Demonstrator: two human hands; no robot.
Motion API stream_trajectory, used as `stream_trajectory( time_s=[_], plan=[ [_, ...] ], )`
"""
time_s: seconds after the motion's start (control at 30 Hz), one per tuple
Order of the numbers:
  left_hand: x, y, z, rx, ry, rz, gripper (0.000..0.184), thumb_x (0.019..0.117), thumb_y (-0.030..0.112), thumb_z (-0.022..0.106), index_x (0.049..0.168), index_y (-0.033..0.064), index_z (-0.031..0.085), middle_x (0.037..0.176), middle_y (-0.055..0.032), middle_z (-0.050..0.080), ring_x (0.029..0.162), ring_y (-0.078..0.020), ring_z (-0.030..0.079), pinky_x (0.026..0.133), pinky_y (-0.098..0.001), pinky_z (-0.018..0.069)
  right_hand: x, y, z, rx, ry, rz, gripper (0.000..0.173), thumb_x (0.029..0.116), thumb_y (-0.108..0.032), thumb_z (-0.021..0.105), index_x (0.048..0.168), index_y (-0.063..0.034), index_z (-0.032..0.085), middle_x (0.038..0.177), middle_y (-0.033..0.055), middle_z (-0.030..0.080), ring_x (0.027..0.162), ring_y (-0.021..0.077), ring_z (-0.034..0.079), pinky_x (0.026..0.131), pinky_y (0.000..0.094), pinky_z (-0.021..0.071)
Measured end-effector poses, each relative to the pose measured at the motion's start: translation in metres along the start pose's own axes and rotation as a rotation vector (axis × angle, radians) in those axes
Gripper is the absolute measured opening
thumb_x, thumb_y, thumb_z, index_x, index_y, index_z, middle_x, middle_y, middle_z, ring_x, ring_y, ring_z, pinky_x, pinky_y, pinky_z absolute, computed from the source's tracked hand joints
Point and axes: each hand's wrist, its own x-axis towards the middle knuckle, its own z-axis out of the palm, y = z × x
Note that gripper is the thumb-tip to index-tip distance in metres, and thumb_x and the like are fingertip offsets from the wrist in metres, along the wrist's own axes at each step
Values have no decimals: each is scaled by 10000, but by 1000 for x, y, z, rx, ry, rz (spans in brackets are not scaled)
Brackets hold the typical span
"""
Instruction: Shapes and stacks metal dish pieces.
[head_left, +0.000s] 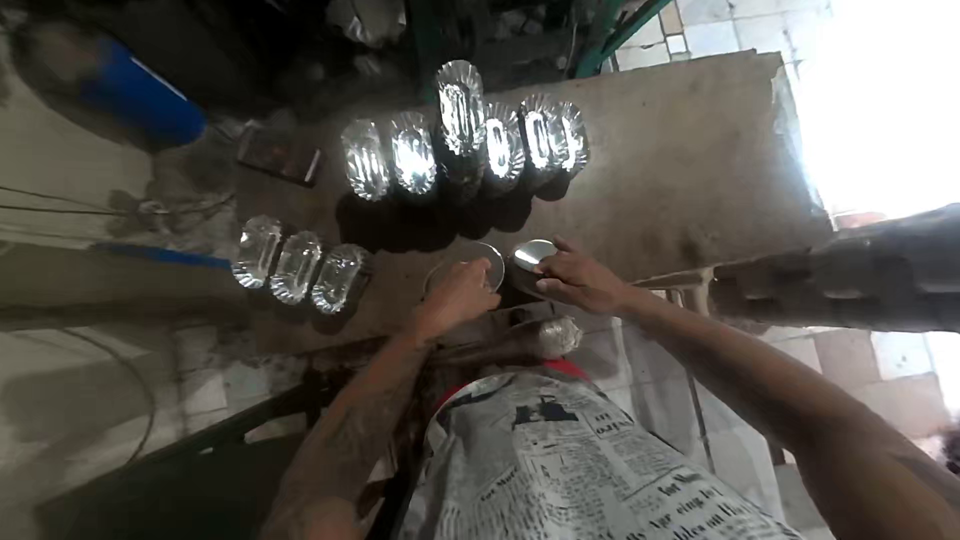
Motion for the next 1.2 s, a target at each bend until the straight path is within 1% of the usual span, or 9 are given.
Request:
stream_trajectory(
  time_s=[0.17,0.33,0.6,0.7,0.8,0.9,1.0,1.13,1.2],
  plan=[
    [17,-22,-38,-251,-398,149,318,999,209,672,1287,77,649,1047,-91,700,856,-151,659,799,-365,562,0,2,2,4,11,-12,420,1082,-352,470,1210,-22,695,1166,99,720,1214,207,632,1271,541,176],
    [21,-24,-48,-349,-475,130,253,999,158,663,1229,51,666,908,-64,690,673,-92,604,637,-265,530,1,2,5,-15,69,-15,351,1050,-319,557,1150,-26,723,1096,86,737,1156,196,663,1266,511,224],
    [7,-17,-37,-199,-200,156,529,973,136,650,1475,76,493,1143,-169,683,968,-256,676,877,-474,555,4,-9,20,-255,149,17,250,889,-196,662,1033,-2,728,987,126,733,1049,277,690,1234,516,285],
    [-52,-3,-28,-47,119,255,408,1028,151,481,1429,102,535,1021,-168,694,878,-299,690,773,-536,567,-4,-62,26,-368,253,108,266,877,-132,695,1108,-2,723,1116,168,727,1134,361,666,1119,545,444],
    [-117,-15,1,-759,400,272,418,941,43,411,1299,69,626,1042,-47,702,869,-80,669,762,-291,578,-5,-129,50,285,509,228,317,998,-26,480,1267,31,637,1161,98,692,1074,166,645,958,358,537],
    [-129,-22,49,-1524,394,-34,301,940,84,367,1141,117,590,956,-23,698,846,-129,690,729,-363,601,12,-167,96,1096,611,601,285,1035,-143,396,1198,-79,621,908,39,698,783,134,685,702,358,603],
    [-144,-18,67,-1764,365,-278,282,1014,88,315,1084,92,588,889,-59,686,806,-162,688,709,-362,588,12,-177,111,1126,378,722,234,1019,-98,437,1183,-44,594,874,28,657,750,108,652,689,316,579],
    [-140,-19,96,-2037,419,-114,356,935,87,299,777,144,613,722,-15,703,677,-99,694,621,-290,596,-1,-161,99,1318,119,553,172,943,6,535,1074,-43,636,896,25,729,786,103,698,755,308,602],
    [-113,-23,114,-1803,402,-160,258,929,27,357,959,53,612,822,-38,684,743,-88,669,679,-273,580,-12,-138,105,1136,149,541,166,943,-9,561,1094,-19,630,915,40,722,793,110,691,749,311,599]
  ],
)
